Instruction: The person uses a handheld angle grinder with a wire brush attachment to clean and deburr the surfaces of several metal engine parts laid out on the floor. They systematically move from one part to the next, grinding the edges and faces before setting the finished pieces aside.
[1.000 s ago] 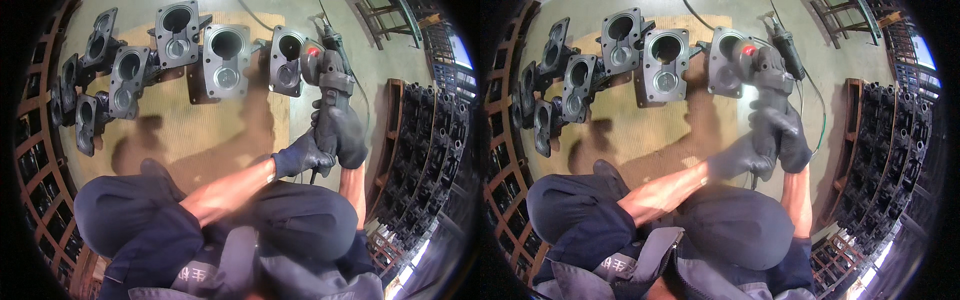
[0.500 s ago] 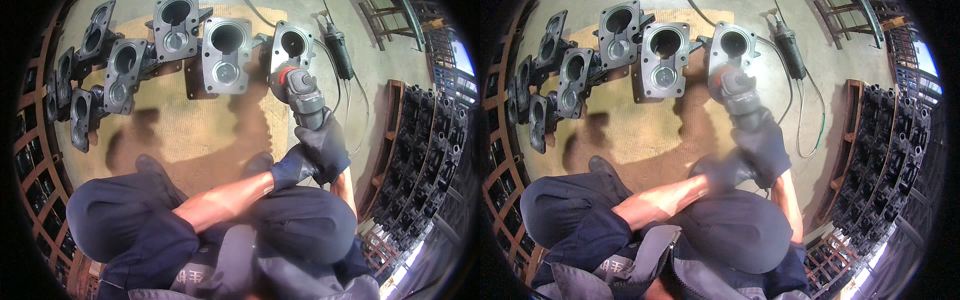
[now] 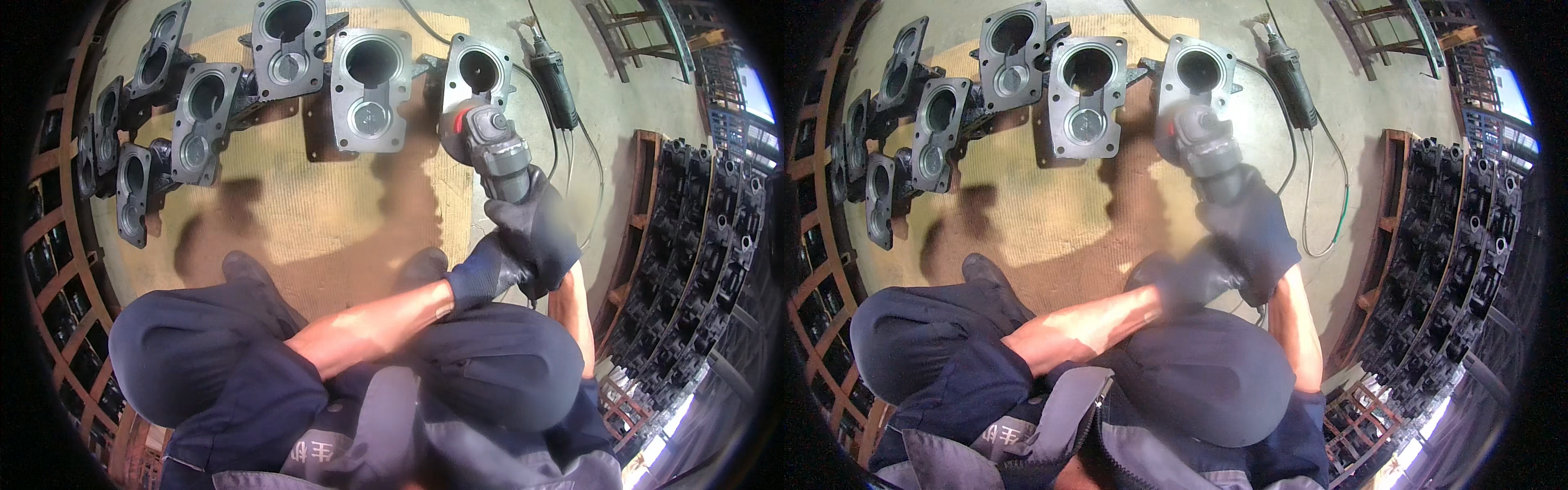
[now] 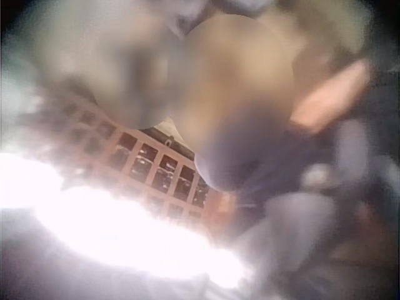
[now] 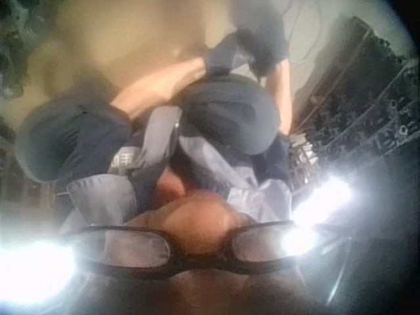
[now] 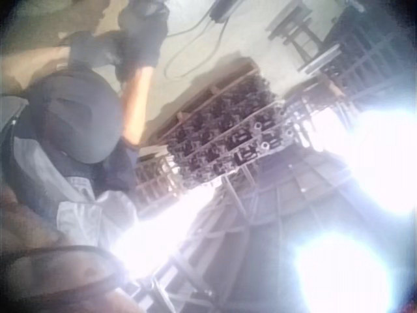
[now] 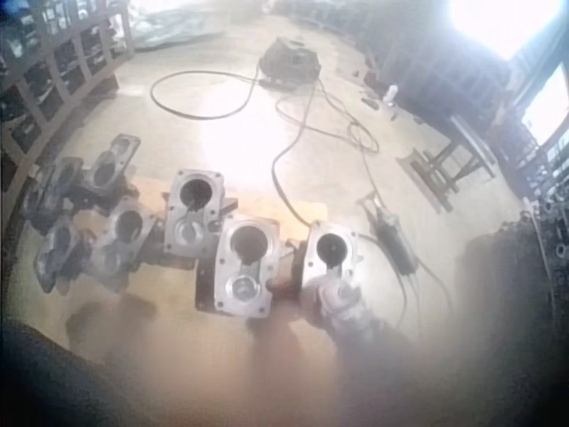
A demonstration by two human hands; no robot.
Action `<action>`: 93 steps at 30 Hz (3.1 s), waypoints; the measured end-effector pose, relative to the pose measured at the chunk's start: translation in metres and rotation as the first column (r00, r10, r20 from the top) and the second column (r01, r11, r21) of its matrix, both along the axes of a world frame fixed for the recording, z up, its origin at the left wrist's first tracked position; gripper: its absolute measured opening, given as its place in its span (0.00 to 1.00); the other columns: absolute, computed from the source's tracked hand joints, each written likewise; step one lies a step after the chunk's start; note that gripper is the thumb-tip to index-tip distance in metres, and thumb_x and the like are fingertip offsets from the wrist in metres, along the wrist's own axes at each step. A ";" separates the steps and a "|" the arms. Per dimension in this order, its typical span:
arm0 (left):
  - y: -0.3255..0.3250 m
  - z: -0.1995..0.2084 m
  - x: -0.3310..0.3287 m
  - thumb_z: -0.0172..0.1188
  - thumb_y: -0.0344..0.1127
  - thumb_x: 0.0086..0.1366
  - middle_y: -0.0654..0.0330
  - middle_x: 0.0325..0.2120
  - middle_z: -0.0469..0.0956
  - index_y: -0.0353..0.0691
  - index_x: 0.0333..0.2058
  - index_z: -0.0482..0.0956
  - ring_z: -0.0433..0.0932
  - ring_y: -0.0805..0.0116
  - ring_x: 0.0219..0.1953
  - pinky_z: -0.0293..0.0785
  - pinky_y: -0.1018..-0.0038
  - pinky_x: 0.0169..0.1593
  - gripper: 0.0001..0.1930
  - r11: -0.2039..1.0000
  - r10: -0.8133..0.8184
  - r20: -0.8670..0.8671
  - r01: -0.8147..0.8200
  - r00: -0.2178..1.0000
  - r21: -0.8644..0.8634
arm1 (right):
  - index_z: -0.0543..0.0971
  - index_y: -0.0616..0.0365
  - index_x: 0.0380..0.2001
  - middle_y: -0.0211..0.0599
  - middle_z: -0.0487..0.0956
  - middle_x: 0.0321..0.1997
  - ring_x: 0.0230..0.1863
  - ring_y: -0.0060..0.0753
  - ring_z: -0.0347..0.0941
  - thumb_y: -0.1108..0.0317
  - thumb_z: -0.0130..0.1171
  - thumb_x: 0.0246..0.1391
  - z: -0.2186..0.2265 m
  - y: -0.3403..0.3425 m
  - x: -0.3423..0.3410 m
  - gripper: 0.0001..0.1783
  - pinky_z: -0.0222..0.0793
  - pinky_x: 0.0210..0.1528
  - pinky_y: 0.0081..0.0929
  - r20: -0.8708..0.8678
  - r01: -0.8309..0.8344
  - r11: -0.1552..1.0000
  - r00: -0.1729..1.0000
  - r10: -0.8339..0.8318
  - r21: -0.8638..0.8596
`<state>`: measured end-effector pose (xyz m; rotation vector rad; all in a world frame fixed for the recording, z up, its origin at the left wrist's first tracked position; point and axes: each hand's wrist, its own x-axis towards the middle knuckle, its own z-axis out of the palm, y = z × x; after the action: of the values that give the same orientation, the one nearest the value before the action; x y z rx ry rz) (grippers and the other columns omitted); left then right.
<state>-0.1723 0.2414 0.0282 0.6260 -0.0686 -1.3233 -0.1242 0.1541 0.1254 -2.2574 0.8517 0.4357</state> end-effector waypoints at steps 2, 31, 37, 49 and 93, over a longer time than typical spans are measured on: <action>-0.003 -0.009 -0.018 0.45 0.23 0.75 0.52 0.60 0.74 0.36 0.66 0.64 0.72 0.64 0.63 0.70 0.67 0.66 0.22 0.995 0.097 -0.115 -0.099 0.989 -0.014 | 0.77 0.69 0.50 0.43 0.83 0.37 0.36 0.34 0.79 0.61 0.68 0.41 0.002 0.005 0.000 0.32 0.77 0.43 0.34 -0.020 -0.007 1.000 1.000 0.008 0.025; 0.001 0.010 0.020 0.74 0.30 0.54 0.56 0.36 0.87 0.37 0.42 0.84 0.85 0.66 0.43 0.82 0.67 0.48 0.16 0.988 0.142 0.145 -0.150 0.979 0.041 | 0.76 0.69 0.51 0.44 0.83 0.39 0.40 0.35 0.80 0.61 0.69 0.42 0.006 -0.006 0.026 0.33 0.76 0.47 0.34 -0.025 -0.050 0.996 0.998 0.052 0.076; 0.004 0.006 0.019 0.74 0.27 0.53 0.57 0.41 0.86 0.37 0.45 0.82 0.83 0.66 0.47 0.80 0.68 0.51 0.20 0.992 0.088 0.167 -0.102 0.982 0.075 | 0.76 0.67 0.51 0.43 0.83 0.41 0.41 0.34 0.79 0.60 0.69 0.41 -0.006 -0.007 0.028 0.33 0.75 0.48 0.33 -0.030 -0.067 0.996 0.997 0.069 0.059; -0.020 0.012 0.105 0.64 0.23 0.63 0.50 0.44 0.84 0.25 0.49 0.78 0.85 0.64 0.47 0.85 0.66 0.50 0.16 0.993 0.096 0.396 -0.117 0.913 0.029 | 0.75 0.68 0.57 0.43 0.84 0.45 0.43 0.32 0.81 0.62 0.74 0.37 -0.012 -0.049 0.102 0.41 0.78 0.47 0.31 -0.002 -0.154 0.986 0.988 0.155 0.056; 0.010 0.005 -0.023 0.75 0.26 0.53 0.61 0.50 0.79 0.38 0.56 0.74 0.77 0.71 0.52 0.77 0.71 0.54 0.31 0.959 0.243 0.130 -0.258 0.961 0.115 | 0.77 0.67 0.47 0.53 0.85 0.38 0.40 0.47 0.83 0.58 0.69 0.40 -0.007 0.007 -0.012 0.32 0.77 0.47 0.39 -0.116 -0.043 0.996 0.992 0.051 0.075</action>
<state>-0.1955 0.2516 0.0329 0.7961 0.0045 -1.0512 -0.1363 0.1614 0.1187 -2.2061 0.8294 0.6171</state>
